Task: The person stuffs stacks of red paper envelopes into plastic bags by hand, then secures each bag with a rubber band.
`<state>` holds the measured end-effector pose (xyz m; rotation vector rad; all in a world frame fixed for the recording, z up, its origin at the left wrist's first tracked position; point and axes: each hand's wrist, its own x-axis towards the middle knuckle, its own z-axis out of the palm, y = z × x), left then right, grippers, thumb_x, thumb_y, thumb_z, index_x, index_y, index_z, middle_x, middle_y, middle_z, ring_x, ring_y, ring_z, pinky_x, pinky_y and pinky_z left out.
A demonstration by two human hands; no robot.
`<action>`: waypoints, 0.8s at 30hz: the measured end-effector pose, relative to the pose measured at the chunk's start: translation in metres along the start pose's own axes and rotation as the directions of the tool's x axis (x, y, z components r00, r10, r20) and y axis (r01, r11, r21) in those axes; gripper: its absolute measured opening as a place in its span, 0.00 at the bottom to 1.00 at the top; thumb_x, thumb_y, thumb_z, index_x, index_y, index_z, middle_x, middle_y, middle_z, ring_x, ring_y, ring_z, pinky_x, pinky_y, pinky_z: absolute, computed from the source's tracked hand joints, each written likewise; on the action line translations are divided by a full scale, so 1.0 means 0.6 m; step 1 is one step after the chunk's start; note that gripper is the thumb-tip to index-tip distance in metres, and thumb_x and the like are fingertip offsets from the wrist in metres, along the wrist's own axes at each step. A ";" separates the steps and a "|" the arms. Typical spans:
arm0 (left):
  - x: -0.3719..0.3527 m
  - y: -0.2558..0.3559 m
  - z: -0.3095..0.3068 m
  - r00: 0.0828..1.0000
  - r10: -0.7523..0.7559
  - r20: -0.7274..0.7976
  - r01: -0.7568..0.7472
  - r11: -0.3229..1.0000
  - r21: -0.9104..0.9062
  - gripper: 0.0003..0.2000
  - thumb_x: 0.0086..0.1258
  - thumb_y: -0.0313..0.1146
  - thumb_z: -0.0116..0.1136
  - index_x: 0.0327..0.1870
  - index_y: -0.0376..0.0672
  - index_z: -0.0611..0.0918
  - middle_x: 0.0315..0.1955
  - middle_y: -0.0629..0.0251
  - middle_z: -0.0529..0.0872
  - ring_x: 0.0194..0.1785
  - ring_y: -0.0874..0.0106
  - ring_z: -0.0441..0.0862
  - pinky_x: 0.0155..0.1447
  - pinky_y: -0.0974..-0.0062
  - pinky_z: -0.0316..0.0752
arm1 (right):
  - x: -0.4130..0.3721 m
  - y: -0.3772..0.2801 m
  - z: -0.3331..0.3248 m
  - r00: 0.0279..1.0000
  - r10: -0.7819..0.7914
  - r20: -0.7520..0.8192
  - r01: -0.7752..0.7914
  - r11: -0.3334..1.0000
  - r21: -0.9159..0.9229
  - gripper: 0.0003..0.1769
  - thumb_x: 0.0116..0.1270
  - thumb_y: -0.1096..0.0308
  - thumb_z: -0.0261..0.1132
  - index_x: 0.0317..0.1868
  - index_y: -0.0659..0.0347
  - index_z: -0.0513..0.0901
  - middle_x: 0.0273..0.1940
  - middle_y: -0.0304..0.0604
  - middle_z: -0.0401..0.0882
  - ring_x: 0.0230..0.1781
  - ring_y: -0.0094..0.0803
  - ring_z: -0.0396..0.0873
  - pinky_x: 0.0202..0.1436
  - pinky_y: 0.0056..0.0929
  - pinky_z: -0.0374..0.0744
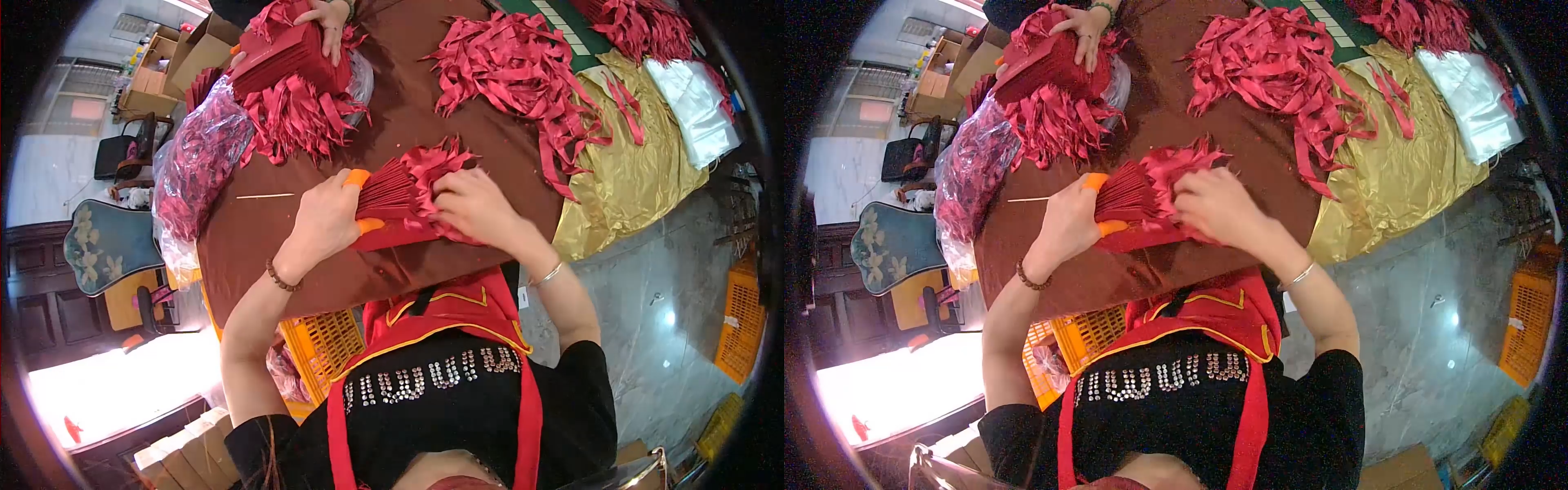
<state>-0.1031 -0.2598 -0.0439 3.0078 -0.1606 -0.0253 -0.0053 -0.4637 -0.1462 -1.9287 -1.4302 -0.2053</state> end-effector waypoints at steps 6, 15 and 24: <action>0.000 -0.004 0.003 0.999 0.032 0.003 -0.032 0.999 0.023 0.28 0.42 0.41 0.68 0.44 0.36 0.71 0.32 0.57 0.74 0.35 0.60 0.76 0.36 0.67 0.72 | 0.010 0.039 -0.049 0.995 -0.045 -0.083 0.028 0.979 -0.202 0.08 0.49 0.68 0.64 0.30 0.55 0.75 0.34 0.35 0.74 0.40 0.32 0.72 0.45 0.32 0.66; 0.000 -0.002 0.005 1.000 -0.021 0.013 0.021 1.000 0.009 0.28 0.41 0.38 0.70 0.42 0.36 0.72 0.35 0.55 0.77 0.38 0.57 0.76 0.39 0.66 0.72 | -0.062 -0.028 -0.026 0.966 0.223 -0.132 -0.230 0.972 -0.042 0.11 0.49 0.62 0.67 0.27 0.56 0.74 0.27 0.38 0.71 0.28 0.34 0.71 0.30 0.31 0.66; 0.001 0.004 0.000 1.000 0.004 -0.016 -0.004 1.000 0.013 0.27 0.42 0.39 0.68 0.41 0.36 0.72 0.31 0.57 0.74 0.32 0.58 0.76 0.35 0.67 0.72 | -0.105 -0.012 0.021 0.996 0.025 -0.081 -0.036 0.990 -0.139 0.07 0.46 0.68 0.64 0.22 0.53 0.72 0.18 0.32 0.64 0.23 0.27 0.67 0.30 0.27 0.64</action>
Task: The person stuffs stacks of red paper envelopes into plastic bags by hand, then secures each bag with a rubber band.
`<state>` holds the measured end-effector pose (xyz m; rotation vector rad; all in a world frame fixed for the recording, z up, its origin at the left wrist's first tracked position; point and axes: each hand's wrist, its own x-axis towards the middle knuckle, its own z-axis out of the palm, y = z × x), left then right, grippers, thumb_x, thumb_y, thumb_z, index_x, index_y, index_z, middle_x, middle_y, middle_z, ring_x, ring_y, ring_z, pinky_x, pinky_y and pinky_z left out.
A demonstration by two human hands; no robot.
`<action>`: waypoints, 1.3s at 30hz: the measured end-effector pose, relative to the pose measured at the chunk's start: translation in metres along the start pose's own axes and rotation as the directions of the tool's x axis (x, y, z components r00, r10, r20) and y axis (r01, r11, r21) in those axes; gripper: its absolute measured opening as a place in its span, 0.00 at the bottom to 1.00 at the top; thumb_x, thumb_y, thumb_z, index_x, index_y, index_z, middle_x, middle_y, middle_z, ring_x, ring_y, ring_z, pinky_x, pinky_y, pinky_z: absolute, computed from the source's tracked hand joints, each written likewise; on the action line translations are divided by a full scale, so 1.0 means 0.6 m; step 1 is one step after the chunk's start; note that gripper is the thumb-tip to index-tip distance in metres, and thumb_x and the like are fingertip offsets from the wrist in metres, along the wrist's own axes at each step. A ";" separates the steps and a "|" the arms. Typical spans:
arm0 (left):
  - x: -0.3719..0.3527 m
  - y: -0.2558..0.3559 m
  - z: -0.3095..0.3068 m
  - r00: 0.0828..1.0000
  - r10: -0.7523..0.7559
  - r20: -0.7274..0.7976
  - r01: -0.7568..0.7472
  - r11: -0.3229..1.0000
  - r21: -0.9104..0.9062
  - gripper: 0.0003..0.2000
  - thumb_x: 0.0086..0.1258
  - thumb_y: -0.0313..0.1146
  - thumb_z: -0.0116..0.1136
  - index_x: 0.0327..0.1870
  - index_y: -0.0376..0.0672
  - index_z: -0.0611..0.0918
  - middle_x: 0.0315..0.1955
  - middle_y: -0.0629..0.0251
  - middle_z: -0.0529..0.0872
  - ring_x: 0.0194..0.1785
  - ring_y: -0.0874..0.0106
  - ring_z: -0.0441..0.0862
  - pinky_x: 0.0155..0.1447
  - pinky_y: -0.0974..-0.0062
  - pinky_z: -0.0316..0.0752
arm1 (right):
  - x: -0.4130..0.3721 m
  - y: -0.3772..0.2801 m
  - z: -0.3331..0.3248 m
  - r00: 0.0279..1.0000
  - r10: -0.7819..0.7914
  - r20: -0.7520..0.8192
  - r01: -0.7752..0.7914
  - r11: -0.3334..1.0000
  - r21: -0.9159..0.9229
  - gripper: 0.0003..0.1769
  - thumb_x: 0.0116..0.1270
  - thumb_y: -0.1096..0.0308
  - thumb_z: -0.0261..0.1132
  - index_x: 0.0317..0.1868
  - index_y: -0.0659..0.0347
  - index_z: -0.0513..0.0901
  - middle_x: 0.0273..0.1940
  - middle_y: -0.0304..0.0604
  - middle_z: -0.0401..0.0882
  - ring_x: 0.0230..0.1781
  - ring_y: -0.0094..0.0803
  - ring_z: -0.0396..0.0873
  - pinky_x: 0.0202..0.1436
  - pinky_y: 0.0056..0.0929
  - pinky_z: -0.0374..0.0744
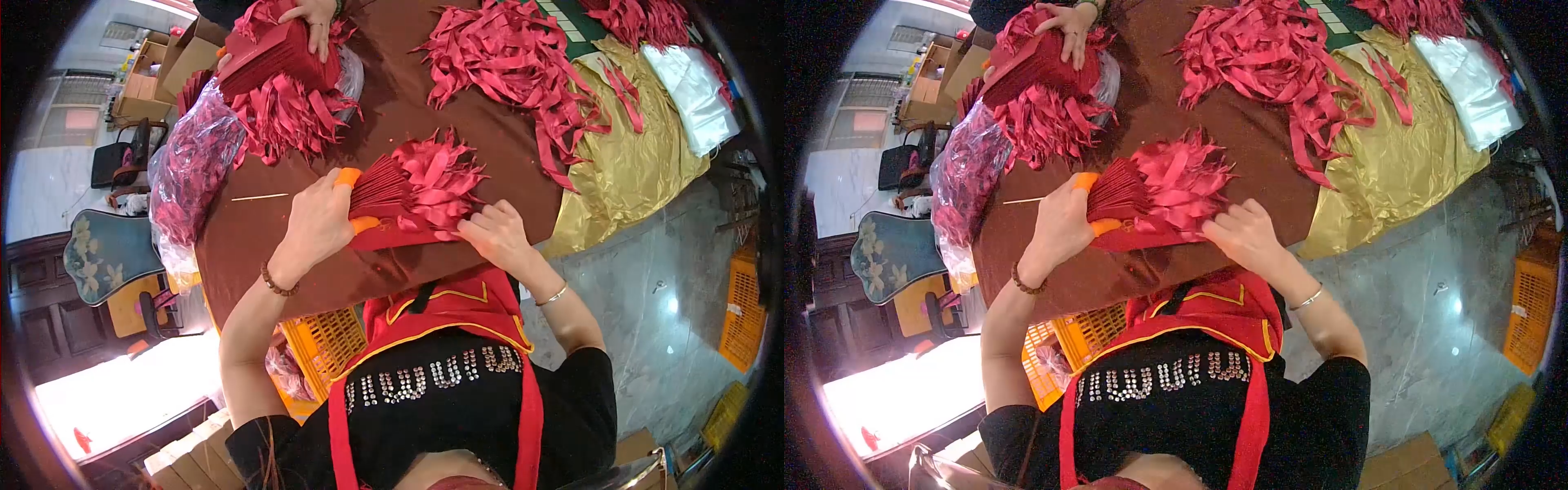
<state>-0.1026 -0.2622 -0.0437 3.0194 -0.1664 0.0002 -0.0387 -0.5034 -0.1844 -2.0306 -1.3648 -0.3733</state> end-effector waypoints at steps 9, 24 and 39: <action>-0.004 0.000 0.000 0.999 -0.024 0.029 0.025 0.999 -0.032 0.25 0.43 0.38 0.68 0.41 0.36 0.71 0.33 0.55 0.76 0.36 0.56 0.76 0.37 0.66 0.72 | 0.008 0.006 0.001 0.999 0.011 0.045 -0.007 0.996 -0.092 0.08 0.44 0.67 0.63 0.19 0.53 0.69 0.20 0.33 0.66 0.23 0.28 0.67 0.31 0.27 0.64; -0.005 -0.005 0.001 1.000 -0.014 0.021 0.015 0.999 -0.050 0.26 0.42 0.38 0.68 0.42 0.36 0.72 0.34 0.56 0.76 0.37 0.57 0.76 0.38 0.67 0.72 | 0.086 -0.005 -0.039 0.986 -0.068 -0.155 0.060 0.997 -0.058 0.11 0.40 0.73 0.63 0.30 0.55 0.77 0.28 0.33 0.72 0.25 0.28 0.69 0.30 0.27 0.66; -0.007 0.000 0.001 0.998 -0.041 0.057 0.041 0.999 0.001 0.25 0.43 0.38 0.68 0.41 0.36 0.72 0.32 0.57 0.76 0.38 0.59 0.76 0.39 0.66 0.72 | 0.153 -0.041 -0.071 0.998 -0.004 -0.059 0.030 0.894 0.447 0.48 0.40 0.61 0.73 0.61 0.60 0.57 0.59 0.52 0.60 0.58 0.46 0.62 0.61 0.37 0.62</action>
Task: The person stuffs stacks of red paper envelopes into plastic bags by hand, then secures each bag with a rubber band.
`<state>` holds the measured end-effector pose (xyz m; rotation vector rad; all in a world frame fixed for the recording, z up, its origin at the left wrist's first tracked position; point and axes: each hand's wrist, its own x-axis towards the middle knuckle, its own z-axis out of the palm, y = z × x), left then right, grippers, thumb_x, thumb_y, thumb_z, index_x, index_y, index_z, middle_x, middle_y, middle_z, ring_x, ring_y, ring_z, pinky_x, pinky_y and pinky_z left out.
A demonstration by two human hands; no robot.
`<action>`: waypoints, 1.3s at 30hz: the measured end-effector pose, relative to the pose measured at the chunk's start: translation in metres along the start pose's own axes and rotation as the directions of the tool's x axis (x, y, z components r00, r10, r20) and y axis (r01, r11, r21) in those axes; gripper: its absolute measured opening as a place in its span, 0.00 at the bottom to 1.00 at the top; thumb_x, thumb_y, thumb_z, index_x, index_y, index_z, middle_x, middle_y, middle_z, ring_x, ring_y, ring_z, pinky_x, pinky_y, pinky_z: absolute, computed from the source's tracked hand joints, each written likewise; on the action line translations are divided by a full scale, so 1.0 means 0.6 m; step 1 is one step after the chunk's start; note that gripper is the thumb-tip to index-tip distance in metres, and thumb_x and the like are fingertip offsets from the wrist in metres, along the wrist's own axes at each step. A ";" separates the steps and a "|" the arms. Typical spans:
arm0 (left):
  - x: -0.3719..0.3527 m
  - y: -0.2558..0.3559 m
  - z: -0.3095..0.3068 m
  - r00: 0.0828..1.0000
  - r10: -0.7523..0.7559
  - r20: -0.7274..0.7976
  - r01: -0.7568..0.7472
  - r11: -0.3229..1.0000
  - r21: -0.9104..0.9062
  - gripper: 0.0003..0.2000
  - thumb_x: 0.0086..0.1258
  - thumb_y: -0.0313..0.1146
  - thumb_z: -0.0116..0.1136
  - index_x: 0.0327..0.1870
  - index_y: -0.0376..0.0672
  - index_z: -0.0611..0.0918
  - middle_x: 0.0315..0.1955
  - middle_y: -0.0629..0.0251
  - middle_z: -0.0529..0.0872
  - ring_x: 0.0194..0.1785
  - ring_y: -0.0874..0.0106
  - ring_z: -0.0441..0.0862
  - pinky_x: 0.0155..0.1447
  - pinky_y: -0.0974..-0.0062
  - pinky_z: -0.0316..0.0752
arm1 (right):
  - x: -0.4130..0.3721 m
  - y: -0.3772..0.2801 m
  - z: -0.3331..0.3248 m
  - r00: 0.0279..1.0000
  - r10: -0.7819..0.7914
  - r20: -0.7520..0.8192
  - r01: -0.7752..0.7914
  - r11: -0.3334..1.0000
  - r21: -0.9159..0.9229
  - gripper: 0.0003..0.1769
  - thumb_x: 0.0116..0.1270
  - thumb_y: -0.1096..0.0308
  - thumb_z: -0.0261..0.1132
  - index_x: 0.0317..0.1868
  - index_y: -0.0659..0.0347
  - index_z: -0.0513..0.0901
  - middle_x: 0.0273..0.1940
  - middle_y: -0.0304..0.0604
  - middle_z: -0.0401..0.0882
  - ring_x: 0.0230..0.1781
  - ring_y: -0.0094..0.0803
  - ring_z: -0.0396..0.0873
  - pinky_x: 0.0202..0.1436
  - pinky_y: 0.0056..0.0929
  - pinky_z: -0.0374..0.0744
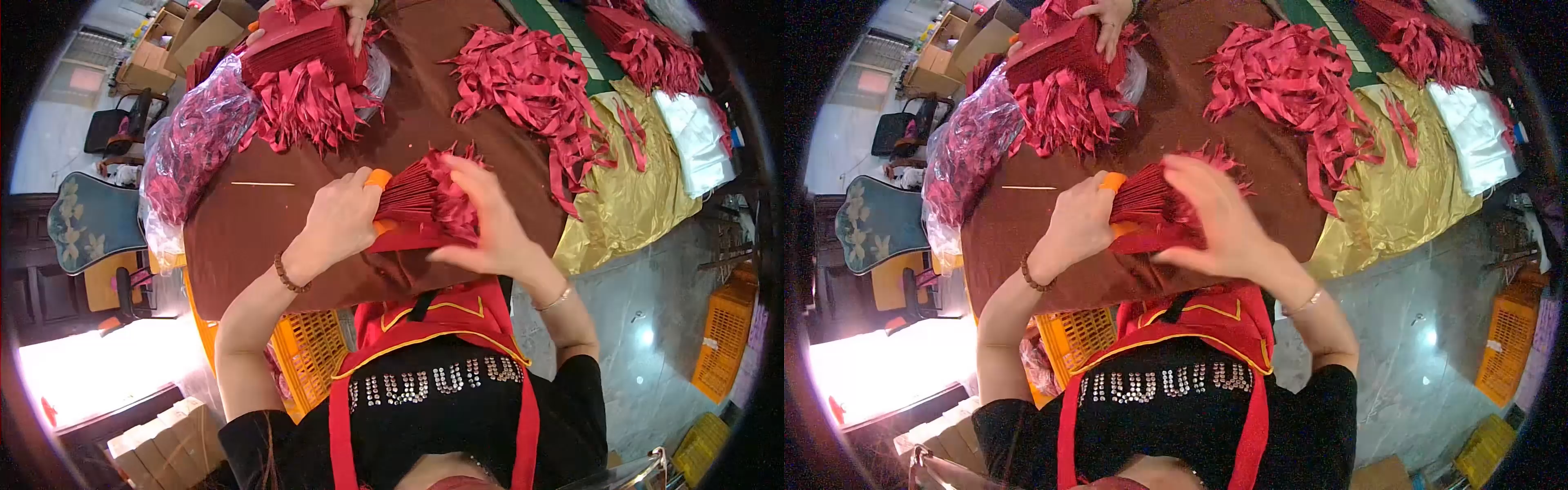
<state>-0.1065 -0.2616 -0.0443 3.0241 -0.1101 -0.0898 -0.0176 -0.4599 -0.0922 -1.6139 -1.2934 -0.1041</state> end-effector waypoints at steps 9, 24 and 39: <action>-0.011 0.002 0.004 0.989 0.047 -0.143 -0.044 0.999 0.028 0.24 0.43 0.40 0.66 0.39 0.36 0.74 0.30 0.60 0.73 0.34 0.65 0.75 0.37 0.71 0.72 | 0.042 0.045 0.070 0.911 0.267 0.315 -0.411 0.667 0.621 0.62 0.28 0.61 0.79 0.65 0.60 0.52 0.62 0.47 0.56 0.67 0.37 0.49 0.67 0.36 0.51; -0.020 0.003 0.009 0.998 0.032 -0.048 -0.033 0.999 -0.018 0.27 0.43 0.38 0.66 0.45 0.38 0.71 0.32 0.60 0.73 0.37 0.63 0.75 0.40 0.69 0.71 | 0.031 0.038 0.076 0.947 0.221 0.233 -0.263 0.949 0.171 0.41 0.35 0.67 0.77 0.49 0.62 0.63 0.45 0.44 0.69 0.46 0.34 0.71 0.53 0.30 0.69; -0.096 -0.054 0.162 0.907 -0.336 -0.256 -0.278 -0.021 -0.960 0.54 0.36 0.31 0.76 0.65 0.40 0.50 0.60 0.56 0.61 0.61 0.69 0.64 0.63 0.67 0.60 | 0.031 0.041 0.079 0.937 0.245 0.247 -0.285 0.948 0.140 0.37 0.36 0.70 0.77 0.46 0.61 0.64 0.40 0.44 0.72 0.43 0.32 0.73 0.50 0.29 0.71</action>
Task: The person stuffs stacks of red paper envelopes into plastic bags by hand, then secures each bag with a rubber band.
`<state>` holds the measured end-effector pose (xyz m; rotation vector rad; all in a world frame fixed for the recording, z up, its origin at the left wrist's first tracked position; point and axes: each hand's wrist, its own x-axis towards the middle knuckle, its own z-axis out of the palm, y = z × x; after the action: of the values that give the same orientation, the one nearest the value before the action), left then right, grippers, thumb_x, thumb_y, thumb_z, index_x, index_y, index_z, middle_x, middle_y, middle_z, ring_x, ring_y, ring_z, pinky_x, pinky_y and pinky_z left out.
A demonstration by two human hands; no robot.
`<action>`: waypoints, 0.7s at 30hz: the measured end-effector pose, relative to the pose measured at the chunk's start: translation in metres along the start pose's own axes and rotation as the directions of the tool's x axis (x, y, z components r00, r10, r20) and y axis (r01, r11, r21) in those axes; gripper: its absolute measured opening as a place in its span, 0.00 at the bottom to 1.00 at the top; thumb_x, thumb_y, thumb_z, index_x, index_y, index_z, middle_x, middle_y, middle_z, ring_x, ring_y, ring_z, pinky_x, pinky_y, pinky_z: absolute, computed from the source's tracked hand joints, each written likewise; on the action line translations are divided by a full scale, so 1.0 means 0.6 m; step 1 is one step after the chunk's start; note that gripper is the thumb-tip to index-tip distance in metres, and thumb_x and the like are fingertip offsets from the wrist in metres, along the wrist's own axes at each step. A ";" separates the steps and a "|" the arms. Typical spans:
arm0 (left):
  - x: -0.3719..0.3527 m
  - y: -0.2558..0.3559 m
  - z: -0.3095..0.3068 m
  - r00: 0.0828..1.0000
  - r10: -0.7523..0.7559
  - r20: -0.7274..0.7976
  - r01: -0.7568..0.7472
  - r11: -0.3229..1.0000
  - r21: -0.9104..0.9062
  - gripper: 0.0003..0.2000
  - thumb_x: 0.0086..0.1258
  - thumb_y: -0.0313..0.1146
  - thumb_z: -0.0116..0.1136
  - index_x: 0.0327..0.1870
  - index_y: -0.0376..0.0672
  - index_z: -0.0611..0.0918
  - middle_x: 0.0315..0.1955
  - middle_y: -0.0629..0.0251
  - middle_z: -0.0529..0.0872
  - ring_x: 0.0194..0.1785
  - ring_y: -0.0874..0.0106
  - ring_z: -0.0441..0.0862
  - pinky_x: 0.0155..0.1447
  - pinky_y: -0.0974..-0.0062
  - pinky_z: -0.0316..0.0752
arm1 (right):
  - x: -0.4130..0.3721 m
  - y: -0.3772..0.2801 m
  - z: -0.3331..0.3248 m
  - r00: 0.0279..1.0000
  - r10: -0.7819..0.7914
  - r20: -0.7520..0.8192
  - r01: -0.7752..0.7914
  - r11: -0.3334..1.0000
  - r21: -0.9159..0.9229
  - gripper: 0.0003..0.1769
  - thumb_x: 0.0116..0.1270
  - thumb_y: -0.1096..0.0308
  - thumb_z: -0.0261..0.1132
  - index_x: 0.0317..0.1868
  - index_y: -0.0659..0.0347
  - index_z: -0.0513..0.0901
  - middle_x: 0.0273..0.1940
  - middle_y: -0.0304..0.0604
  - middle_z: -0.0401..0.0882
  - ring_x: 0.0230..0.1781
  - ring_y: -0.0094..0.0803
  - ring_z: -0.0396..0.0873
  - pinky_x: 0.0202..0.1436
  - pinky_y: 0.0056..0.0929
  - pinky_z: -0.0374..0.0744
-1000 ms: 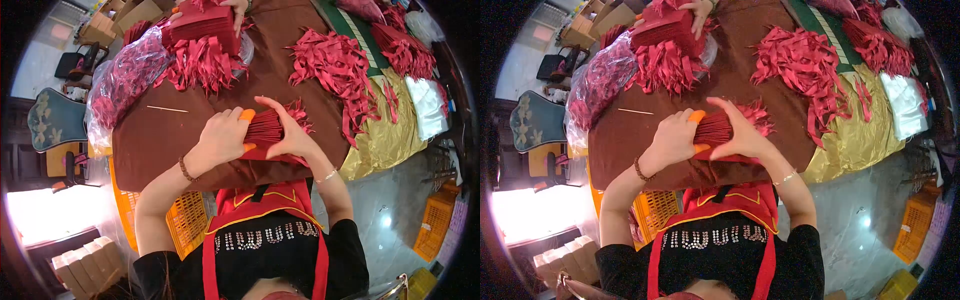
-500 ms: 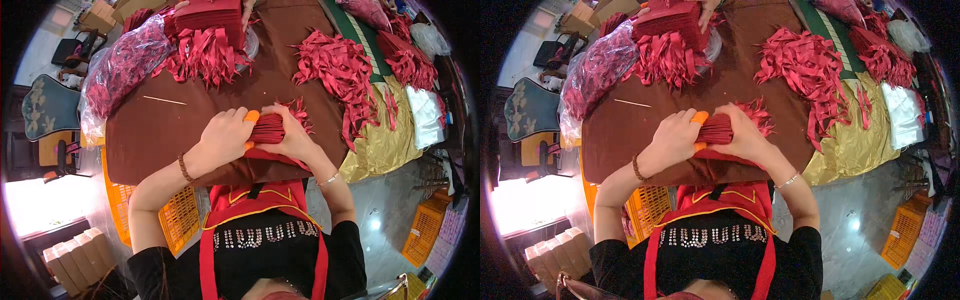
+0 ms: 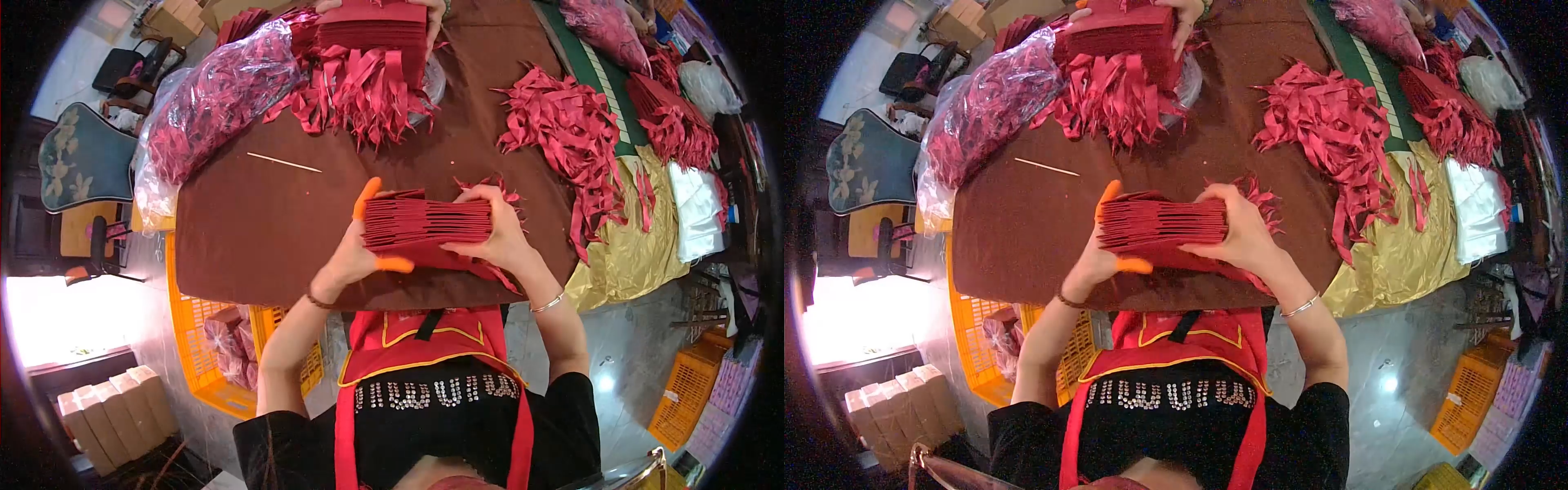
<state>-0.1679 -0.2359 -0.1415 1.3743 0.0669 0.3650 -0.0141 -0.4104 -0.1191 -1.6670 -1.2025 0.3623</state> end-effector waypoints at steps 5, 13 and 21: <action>0.013 -0.016 0.000 0.987 0.002 -0.161 0.042 0.961 0.272 0.37 0.39 0.21 0.72 0.55 0.37 0.64 0.45 0.61 0.77 0.47 0.71 0.76 0.52 0.72 0.73 | 0.005 -0.001 -0.005 0.999 0.046 -0.008 -0.045 0.996 0.071 0.41 0.28 0.65 0.80 0.45 0.60 0.66 0.41 0.43 0.72 0.44 0.33 0.73 0.50 0.30 0.71; 0.033 -0.026 -0.012 0.980 0.146 -0.137 -0.142 0.989 0.037 0.44 0.33 0.22 0.75 0.55 0.41 0.60 0.51 0.62 0.70 0.53 0.69 0.72 0.56 0.70 0.71 | 0.043 0.033 0.003 0.986 -0.165 0.027 0.159 0.972 0.172 0.45 0.27 0.58 0.80 0.48 0.58 0.64 0.50 0.47 0.69 0.56 0.43 0.65 0.61 0.44 0.60; 0.046 -0.007 0.005 0.989 0.088 -0.118 -0.071 0.987 0.146 0.35 0.34 0.22 0.75 0.48 0.39 0.69 0.49 0.62 0.71 0.51 0.70 0.73 0.55 0.71 0.71 | 0.038 0.027 -0.013 0.985 -0.155 0.074 0.166 0.971 -0.175 0.46 0.26 0.53 0.79 0.47 0.58 0.64 0.53 0.48 0.69 0.61 0.44 0.61 0.66 0.49 0.50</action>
<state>-0.1402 -0.2310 -0.1405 1.4964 0.1428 0.5206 0.0102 -0.3958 -0.1224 -1.7072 -1.4410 0.2085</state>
